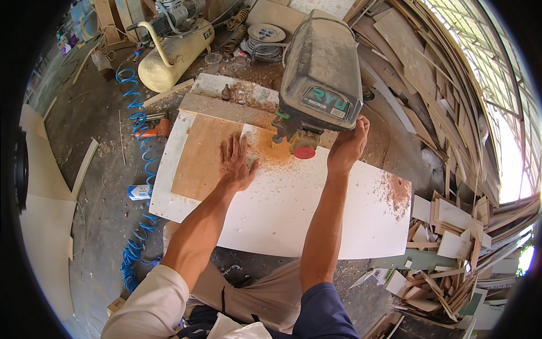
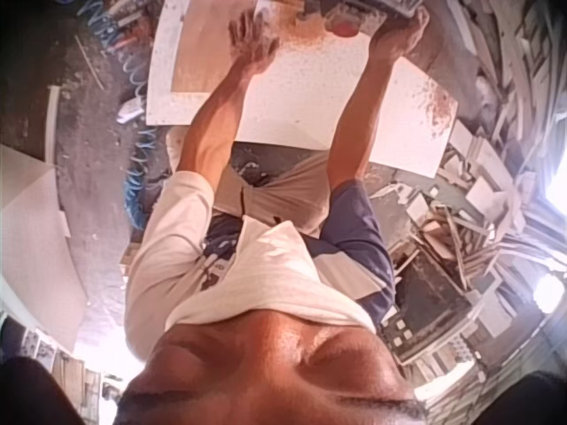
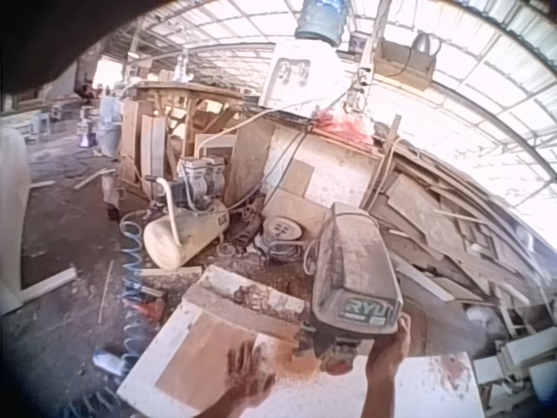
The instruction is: The person places wood panels under a drill press and uses the tool to drill holes into the wood.
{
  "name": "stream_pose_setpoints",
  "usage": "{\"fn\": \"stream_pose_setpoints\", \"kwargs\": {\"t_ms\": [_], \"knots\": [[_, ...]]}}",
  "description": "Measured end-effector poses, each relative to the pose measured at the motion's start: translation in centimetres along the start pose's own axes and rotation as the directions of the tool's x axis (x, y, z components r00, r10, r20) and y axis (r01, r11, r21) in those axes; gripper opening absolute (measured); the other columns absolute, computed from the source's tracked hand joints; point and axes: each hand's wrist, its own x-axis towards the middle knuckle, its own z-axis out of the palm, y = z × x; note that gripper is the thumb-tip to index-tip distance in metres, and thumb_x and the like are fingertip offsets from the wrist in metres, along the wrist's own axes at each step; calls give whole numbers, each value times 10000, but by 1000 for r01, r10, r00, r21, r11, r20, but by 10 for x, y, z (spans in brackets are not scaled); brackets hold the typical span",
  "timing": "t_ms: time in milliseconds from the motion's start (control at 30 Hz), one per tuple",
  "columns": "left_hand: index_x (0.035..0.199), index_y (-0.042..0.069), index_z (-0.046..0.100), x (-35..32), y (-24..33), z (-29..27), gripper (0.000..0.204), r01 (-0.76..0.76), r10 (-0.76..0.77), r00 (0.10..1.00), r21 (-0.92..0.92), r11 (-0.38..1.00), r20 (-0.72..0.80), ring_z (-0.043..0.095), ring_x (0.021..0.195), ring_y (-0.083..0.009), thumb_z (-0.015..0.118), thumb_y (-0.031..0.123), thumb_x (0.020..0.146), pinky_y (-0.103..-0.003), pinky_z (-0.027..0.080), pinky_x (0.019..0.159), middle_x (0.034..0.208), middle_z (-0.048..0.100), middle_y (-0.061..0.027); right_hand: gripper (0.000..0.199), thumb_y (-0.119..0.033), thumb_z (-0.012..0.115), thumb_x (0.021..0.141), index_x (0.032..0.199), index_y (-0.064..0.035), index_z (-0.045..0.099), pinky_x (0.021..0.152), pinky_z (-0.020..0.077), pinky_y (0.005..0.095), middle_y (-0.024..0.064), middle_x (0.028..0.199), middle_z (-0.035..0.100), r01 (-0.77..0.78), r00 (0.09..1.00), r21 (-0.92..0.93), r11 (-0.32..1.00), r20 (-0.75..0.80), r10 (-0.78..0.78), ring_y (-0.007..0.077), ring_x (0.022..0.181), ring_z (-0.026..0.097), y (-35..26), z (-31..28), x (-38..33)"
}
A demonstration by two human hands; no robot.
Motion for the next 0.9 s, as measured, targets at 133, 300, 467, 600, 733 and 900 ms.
{"fn": "stream_pose_setpoints", "kwargs": {"t_ms": [133, 300, 467, 600, 733, 900], "knots": [[1608, 45, 71, 0, -1, 0, 877, 1, -1, 1000, 1, 1000, 0, 58, 1552, -363, 418, 567, 994, -536, 13, 1248, 1662, 110, -216, 178, -226, 417, 1059, 1101, -85, 518, 872, 435, 311, 31, 1016, 606, 5, 1000, 1, 1000, 5, -5, 120, 950, 560, 0, 2, -1], [1610, 53, 70, 0, -1, 2, 876, 5, -5, 1000, 12, 1000, -7, 61, 1552, -360, 416, 570, 993, -536, 12, 1248, 1661, 124, -214, 179, -227, 417, 1057, 1099, -87, 519, 869, 419, 301, 23, 1008, 606, 5, 1000, -7, 1000, -6, -5, 111, 940, 548, -1, 4, -3], [1610, 52, 70, 0, 0, 1, 877, 9, -9, 1000, 11, 1000, 2, 56, 1553, -357, 414, 572, 993, -536, 5, 1248, 1662, 125, -212, 174, -228, 419, 1055, 1092, -93, 521, 846, 399, 284, 12, 996, 603, 5, 1000, -18, 1000, -23, -5, 96, 921, 531, 0, 2, -4], [1609, 51, 70, 0, 1, -1, 877, 13, -13, 1000, 2, 1000, 22, 50, 1554, -353, 413, 573, 993, -535, -4, 1248, 1663, 120, -211, 164, -224, 417, 1053, 1080, -100, 522, 830, 389, 275, 1, 988, 598, 4, 1000, -7, 1000, -21, -4, 88, 908, 521, 0, 1, -4], [1609, 48, 71, 0, 1, -1, 876, 15, -16, 1000, 8, 1000, 23, 47, 1555, -350, 409, 573, 994, -533, -9, 1248, 1664, 117, -210, 161, -224, 416, 1054, 1077, -105, 522, 842, 386, 280, -2, 1001, 597, 5, 1000, -11, 1000, -16, -6, 85, 923, 519, 0, 1, -5], [1608, 49, 68, 0, 1, -2, 875, 13, -14, 1000, 17, 1000, 23, 48, 1554, -350, 407, 574, 995, -533, 0, 1249, 1665, 113, -206, 164, -231, 420, 1057, 1088, -109, 524, 885, 388, 291, 1, 1024, 601, 4, 1000, -10, 1000, -7, -4, 89, 967, 529, 0, 0, -6]]}}
